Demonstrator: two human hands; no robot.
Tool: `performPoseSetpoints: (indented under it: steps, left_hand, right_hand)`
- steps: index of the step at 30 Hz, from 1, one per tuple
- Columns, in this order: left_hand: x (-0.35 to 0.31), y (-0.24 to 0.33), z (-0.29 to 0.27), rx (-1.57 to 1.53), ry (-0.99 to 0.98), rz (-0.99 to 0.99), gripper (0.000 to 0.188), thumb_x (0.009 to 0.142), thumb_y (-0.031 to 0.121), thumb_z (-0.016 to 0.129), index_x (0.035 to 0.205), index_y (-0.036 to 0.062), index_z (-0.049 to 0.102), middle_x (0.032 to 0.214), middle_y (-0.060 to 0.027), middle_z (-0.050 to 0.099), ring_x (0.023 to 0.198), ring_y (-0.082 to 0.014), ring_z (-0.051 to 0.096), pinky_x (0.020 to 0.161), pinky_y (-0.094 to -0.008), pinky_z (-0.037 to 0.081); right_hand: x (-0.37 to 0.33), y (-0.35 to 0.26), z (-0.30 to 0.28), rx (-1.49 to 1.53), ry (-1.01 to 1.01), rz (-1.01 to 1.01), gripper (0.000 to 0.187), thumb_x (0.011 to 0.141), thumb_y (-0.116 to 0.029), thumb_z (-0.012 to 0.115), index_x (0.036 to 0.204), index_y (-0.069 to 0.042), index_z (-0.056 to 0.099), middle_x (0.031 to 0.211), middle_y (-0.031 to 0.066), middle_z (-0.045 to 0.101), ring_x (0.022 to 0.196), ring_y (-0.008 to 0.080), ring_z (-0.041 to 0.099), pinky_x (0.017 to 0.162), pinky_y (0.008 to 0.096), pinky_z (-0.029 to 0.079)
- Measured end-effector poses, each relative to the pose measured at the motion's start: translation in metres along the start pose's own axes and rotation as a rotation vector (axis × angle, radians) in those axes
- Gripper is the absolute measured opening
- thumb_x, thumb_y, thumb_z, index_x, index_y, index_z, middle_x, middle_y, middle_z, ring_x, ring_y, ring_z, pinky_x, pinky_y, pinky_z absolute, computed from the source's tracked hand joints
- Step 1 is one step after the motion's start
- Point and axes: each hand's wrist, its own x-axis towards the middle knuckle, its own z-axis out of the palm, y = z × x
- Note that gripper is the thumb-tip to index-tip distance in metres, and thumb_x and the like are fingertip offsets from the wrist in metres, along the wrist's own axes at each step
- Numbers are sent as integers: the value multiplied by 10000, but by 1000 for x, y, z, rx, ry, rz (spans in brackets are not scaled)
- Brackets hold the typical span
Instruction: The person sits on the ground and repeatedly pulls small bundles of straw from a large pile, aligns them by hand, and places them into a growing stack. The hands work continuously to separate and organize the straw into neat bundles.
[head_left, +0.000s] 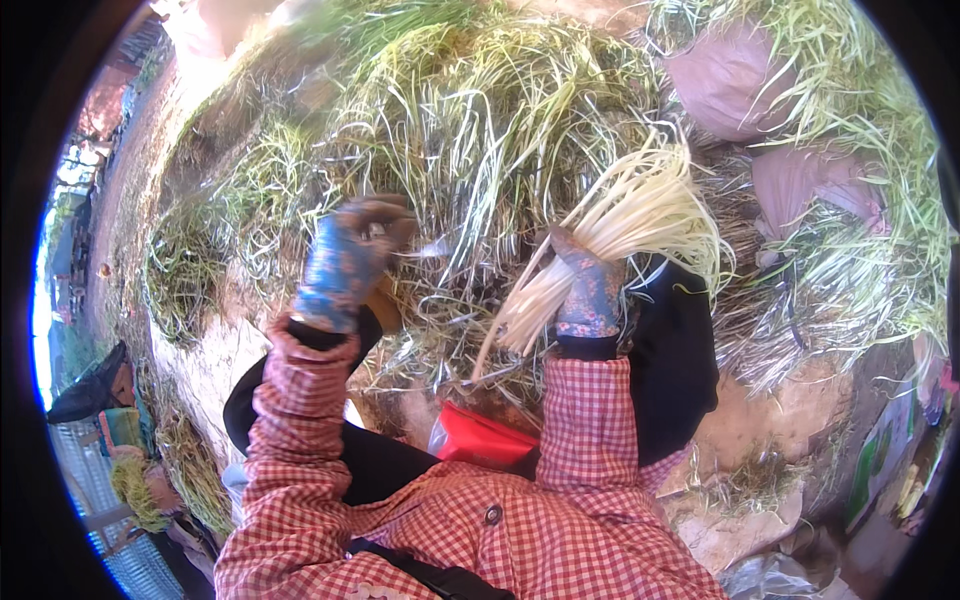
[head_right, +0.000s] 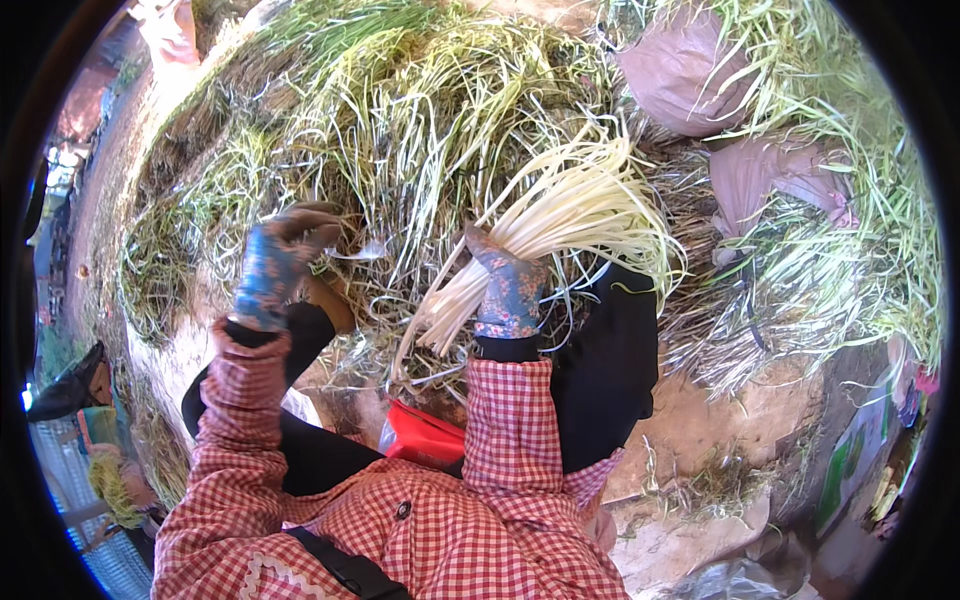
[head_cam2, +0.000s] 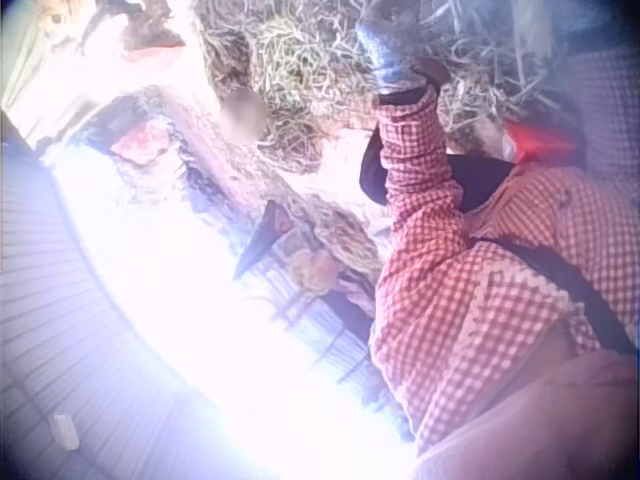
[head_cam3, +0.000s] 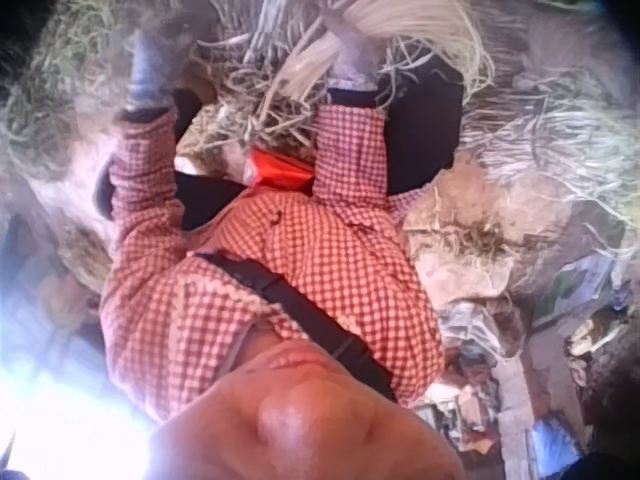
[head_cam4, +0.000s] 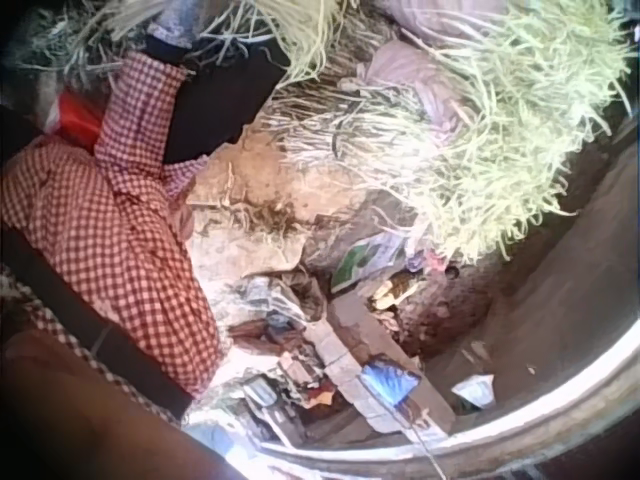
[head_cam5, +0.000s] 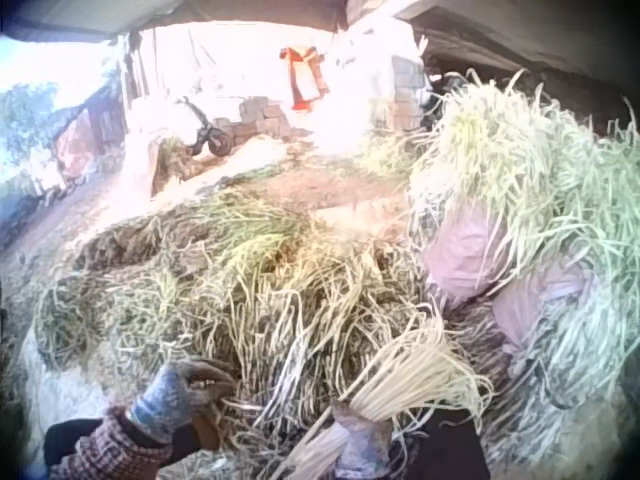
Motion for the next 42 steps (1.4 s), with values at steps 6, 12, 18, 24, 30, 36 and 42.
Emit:
performPoseSetpoints:
  steps: [6, 12, 18, 24, 30, 36, 42]
  left_hand:
    - [-15, 37, 104, -607, -167, -257, 190, 849, 65, 639, 1025, -5, 648, 936, -57, 670, 819, -96, 595, 743, -240, 486]
    - [-30, 32, 115, -988, -153, -212, 303, 879, 114, 603, 1136, -40, 561, 1010, -89, 635, 883, -114, 583, 800, -253, 483]
    - [-90, 38, 126, -391, 303, 511, 389, 934, 232, 394, 1215, -12, 504, 1186, -224, 522, 1130, -348, 493, 980, -446, 360]
    - [-54, 51, 127, -296, 141, 551, 296, 888, 138, 415, 1034, -27, 614, 1082, -189, 597, 1032, -323, 567, 921, -405, 425]
    - [-69, 83, 139, -960, 313, -92, 253, 960, 206, 471, 1033, 2, 602, 979, -83, 610, 911, -140, 559, 846, -290, 449]
    - [-78, 87, 113, -465, 0, 20, 192, 825, -1, 638, 1016, -10, 629, 943, -49, 618, 876, -107, 570, 798, -257, 458]
    - [-59, 84, 97, -578, -342, -237, 235, 798, -11, 664, 1028, -6, 617, 883, -14, 629, 787, -78, 579, 739, -226, 476]
  right_hand:
    - [-12, -7, -1, 32, -19, -13, 226, 733, 15, 708, 919, 17, 580, 780, 95, 613, 626, 186, 605, 566, 268, 504]
    - [-11, -11, -2, 70, -52, 3, 232, 742, -29, 709, 933, 15, 586, 793, 90, 609, 649, 179, 587, 613, 276, 497]
    - [-14, -12, -5, 211, -61, 59, 245, 791, -67, 685, 982, 39, 574, 849, 129, 617, 693, 178, 588, 603, 272, 488]
    - [-23, -25, -8, 319, -265, -75, 377, 795, -16, 652, 1125, 66, 491, 988, 171, 602, 970, 315, 609, 807, 355, 530]
    - [-27, -35, -23, 356, -302, -83, 266, 781, -95, 687, 993, 32, 591, 1029, 214, 616, 836, 259, 620, 707, 327, 542]
    - [-26, -39, -29, 433, -406, -160, 201, 773, -64, 691, 945, 14, 624, 995, 188, 641, 918, 270, 638, 687, 321, 555]
    - [-27, -38, -28, 343, -401, -116, 182, 756, -16, 697, 913, 30, 618, 918, 186, 655, 885, 290, 655, 638, 339, 569]
